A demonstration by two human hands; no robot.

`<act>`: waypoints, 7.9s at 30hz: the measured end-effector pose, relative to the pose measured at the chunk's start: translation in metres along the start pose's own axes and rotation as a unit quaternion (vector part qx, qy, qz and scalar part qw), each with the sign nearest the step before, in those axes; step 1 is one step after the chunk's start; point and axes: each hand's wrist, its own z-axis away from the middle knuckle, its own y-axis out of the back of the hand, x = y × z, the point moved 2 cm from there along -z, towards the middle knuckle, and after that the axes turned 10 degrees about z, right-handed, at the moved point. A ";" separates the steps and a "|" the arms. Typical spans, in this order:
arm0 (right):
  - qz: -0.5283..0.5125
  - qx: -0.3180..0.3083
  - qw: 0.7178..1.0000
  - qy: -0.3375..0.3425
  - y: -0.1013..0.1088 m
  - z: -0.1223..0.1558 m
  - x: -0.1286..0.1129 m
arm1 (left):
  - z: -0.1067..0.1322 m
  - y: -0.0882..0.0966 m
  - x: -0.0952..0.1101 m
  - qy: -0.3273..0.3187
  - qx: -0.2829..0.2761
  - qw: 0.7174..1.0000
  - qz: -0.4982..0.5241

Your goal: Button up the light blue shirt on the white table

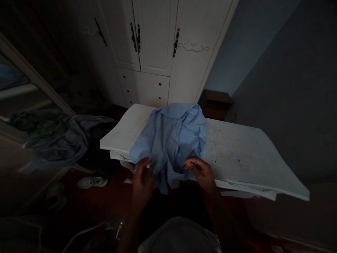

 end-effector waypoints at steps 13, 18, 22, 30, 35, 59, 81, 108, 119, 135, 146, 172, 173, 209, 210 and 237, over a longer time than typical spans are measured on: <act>0.208 -0.064 0.976 0.026 -0.062 -0.050 -0.004 | -0.039 -0.052 -0.023 -0.191 -0.059 0.921 -0.334; 0.157 -0.131 0.979 0.013 -0.056 -0.062 0.009 | -0.040 -0.051 -0.023 -0.205 -0.084 0.910 -0.350; 0.079 -0.105 0.991 0.019 -0.047 -0.064 0.016 | -0.043 -0.052 -0.021 -0.212 -0.103 0.913 -0.332; -0.038 -0.056 0.997 -0.035 -0.048 -0.067 0.032 | -0.052 -0.062 -0.013 -0.197 -0.136 0.942 -0.235; 0.005 -0.046 0.998 0.052 -0.044 -0.065 0.023 | -0.058 -0.060 -0.020 -0.166 -0.135 0.959 -0.188; 0.113 -0.076 0.956 0.261 -0.042 -0.082 0.032 | -0.064 -0.057 -0.035 -0.123 -0.170 0.967 -0.143; 0.072 -0.074 0.979 0.176 -0.042 -0.076 0.032 | -0.066 -0.059 -0.028 -0.045 -0.150 0.986 -0.048; 0.020 -0.089 0.990 0.106 -0.043 -0.073 0.034 | -0.062 -0.061 -0.030 -0.093 -0.117 0.987 -0.062; 0.032 -0.074 0.991 0.108 -0.045 -0.073 0.037 | -0.062 -0.059 -0.032 -0.068 -0.107 0.991 -0.031; 0.023 -0.004 0.999 0.049 -0.003 -0.047 0.049 | -0.064 -0.023 -0.023 -0.041 -0.104 0.989 -0.101; 0.083 -0.129 0.985 0.080 0.016 -0.046 0.038 | -0.095 -0.084 -0.002 -0.183 -0.214 0.922 -0.267; -0.056 -0.216 0.975 0.003 -0.021 -0.137 0.085 | -0.123 -0.102 -0.048 -0.126 -0.246 0.914 -0.298; -0.038 -0.204 0.978 0.017 -0.022 -0.136 0.084 | -0.123 -0.102 -0.048 -0.121 -0.242 0.916 -0.295; 0.142 -0.036 0.989 0.030 -0.014 -0.138 0.084 | -0.129 -0.095 -0.046 0.049 -0.004 0.998 -0.047; 0.127 -0.043 0.990 0.037 -0.013 -0.139 0.084 | -0.129 -0.094 -0.046 0.052 0.002 0.998 -0.031; -0.106 -0.223 0.969 -0.013 -0.001 -0.115 0.055 | -0.112 -0.081 -0.002 -0.164 -0.188 0.938 -0.243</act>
